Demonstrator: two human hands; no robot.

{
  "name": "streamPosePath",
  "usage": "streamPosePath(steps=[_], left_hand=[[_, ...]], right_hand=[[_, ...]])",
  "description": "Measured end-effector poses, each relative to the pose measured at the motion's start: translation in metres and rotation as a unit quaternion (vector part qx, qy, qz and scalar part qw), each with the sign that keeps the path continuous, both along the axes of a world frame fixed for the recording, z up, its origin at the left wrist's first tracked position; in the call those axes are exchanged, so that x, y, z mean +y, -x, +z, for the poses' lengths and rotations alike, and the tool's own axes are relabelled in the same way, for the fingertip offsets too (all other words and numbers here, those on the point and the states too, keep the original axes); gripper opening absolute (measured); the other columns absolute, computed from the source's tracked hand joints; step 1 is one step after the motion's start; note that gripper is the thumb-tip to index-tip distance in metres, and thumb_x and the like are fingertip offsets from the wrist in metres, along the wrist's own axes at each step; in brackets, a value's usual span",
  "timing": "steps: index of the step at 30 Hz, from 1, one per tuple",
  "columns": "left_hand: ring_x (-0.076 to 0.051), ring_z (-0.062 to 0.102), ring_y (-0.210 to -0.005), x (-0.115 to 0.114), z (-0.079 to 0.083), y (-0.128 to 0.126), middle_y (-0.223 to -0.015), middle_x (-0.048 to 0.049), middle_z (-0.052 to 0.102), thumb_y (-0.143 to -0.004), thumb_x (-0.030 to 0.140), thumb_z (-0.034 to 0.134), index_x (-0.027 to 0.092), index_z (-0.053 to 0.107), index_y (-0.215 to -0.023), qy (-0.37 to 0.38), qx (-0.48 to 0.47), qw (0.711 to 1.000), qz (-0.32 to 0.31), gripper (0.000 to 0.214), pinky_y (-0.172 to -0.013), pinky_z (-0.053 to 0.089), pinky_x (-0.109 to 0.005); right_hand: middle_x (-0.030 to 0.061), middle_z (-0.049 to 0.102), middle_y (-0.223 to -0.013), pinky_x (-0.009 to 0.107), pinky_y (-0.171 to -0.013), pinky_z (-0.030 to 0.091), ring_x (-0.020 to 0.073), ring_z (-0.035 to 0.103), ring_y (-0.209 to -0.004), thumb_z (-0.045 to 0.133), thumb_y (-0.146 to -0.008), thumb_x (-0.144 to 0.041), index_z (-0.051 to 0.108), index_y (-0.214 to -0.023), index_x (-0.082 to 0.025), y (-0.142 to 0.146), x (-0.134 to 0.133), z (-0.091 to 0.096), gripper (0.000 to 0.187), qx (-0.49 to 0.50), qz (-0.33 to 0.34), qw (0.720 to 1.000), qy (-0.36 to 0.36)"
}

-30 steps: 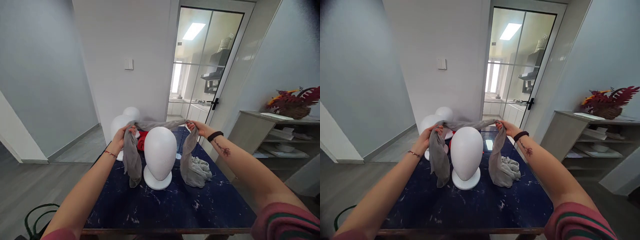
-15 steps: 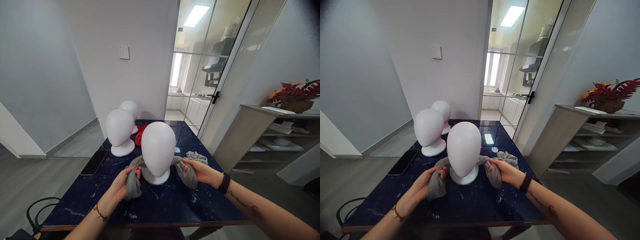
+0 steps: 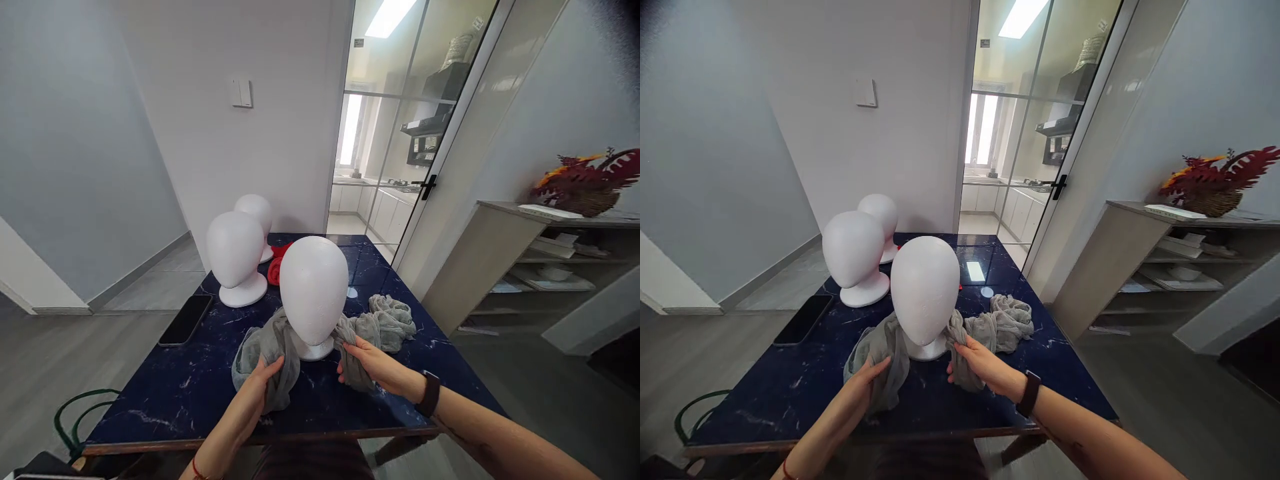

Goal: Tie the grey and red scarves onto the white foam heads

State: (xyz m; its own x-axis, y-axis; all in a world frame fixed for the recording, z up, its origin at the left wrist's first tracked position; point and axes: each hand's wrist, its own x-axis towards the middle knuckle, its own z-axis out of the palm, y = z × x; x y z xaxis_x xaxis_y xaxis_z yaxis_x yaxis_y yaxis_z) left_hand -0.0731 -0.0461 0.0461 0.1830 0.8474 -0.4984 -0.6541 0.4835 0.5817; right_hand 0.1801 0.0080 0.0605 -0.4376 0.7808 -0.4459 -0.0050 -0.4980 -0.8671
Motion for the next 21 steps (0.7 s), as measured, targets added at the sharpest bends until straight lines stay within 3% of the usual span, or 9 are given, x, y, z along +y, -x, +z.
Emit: streamPosePath(steps=[2,5,7,9,11,16,21], left_hand=[[-0.026,0.070,-0.084,-0.002,0.011,-0.003,-0.095,-0.0119,0.072,-0.081,0.020,0.062,0.015,0.053,-0.120,0.015,0.021,0.999,-0.039,0.041,-0.070,0.055,-0.031],[-0.023,0.070,-0.079,-0.004,0.031,-0.005,-0.090,-0.0159,0.072,-0.086,0.021,0.052,0.000,0.050,-0.121,0.046,-0.086,0.990,-0.099,0.040,-0.077,0.054,-0.034],[-0.020,0.070,-0.081,-0.007,0.041,-0.008,-0.094,-0.0167,0.072,-0.089,0.020,0.045,-0.003,0.048,-0.125,0.051,-0.145,0.987,-0.054,0.042,-0.082,0.053,-0.031],[-0.020,0.070,-0.084,-0.012,0.045,-0.014,-0.099,-0.0170,0.071,-0.090,0.021,0.043,-0.002,0.047,-0.127,0.047,-0.156,0.987,0.016,0.044,-0.084,0.053,-0.031],[-0.022,0.069,-0.088,-0.018,0.039,-0.023,-0.099,-0.0185,0.071,-0.087,0.018,0.046,-0.003,0.050,-0.124,0.056,-0.157,0.986,0.030,0.043,-0.087,0.052,-0.033],[-0.028,0.064,-0.103,-0.028,0.009,-0.045,-0.100,-0.0176,0.071,-0.079,0.010,0.057,0.000,0.062,-0.111,0.028,-0.117,0.992,-0.032,0.033,-0.094,0.047,-0.035],[-0.029,0.058,-0.114,-0.028,-0.009,-0.066,-0.114,-0.0122,0.068,-0.069,0.012,0.073,0.013,0.060,-0.119,-0.069,0.035,0.995,-0.056,0.052,-0.098,0.042,-0.036]], right_hand=[[0.0007,0.066,-0.066,0.029,-0.055,0.054,0.0169,0.067,-0.058,0.044,-0.091,-0.033,0.048,-0.107,-0.018,0.005,-0.001,0.003,0.022,0.020,-0.009,0.998,0.064],[0.0036,0.067,-0.065,0.025,-0.059,0.055,0.0139,0.066,-0.056,0.038,-0.094,-0.028,0.054,-0.101,-0.011,0.009,0.004,0.010,0.024,0.099,-0.037,0.976,0.191],[0.0049,0.068,-0.067,0.022,-0.062,0.055,0.0122,0.067,-0.058,0.037,-0.095,-0.026,0.057,-0.097,-0.009,0.010,0.009,0.016,0.026,0.159,-0.059,0.959,0.229],[0.0049,0.069,-0.071,0.023,-0.069,0.055,0.0127,0.069,-0.065,0.042,-0.094,-0.024,0.058,-0.099,-0.009,0.010,0.010,0.019,0.023,0.204,-0.081,0.952,0.214],[0.0061,0.071,-0.077,0.024,-0.074,0.055,0.0138,0.070,-0.071,0.048,-0.091,-0.021,0.059,-0.100,-0.008,0.011,0.005,0.019,0.019,0.211,-0.086,0.952,0.202],[0.0122,0.070,-0.077,0.026,-0.080,0.053,0.0172,0.070,-0.077,0.048,-0.086,-0.014,0.061,-0.090,-0.003,0.022,-0.014,0.012,0.017,0.216,-0.038,0.945,0.244],[0.0089,0.070,-0.074,0.025,-0.081,0.052,0.0154,0.069,-0.076,0.050,-0.082,-0.008,0.063,-0.085,-0.006,0.040,-0.017,0.007,0.014,0.199,-0.115,0.954,0.193]])
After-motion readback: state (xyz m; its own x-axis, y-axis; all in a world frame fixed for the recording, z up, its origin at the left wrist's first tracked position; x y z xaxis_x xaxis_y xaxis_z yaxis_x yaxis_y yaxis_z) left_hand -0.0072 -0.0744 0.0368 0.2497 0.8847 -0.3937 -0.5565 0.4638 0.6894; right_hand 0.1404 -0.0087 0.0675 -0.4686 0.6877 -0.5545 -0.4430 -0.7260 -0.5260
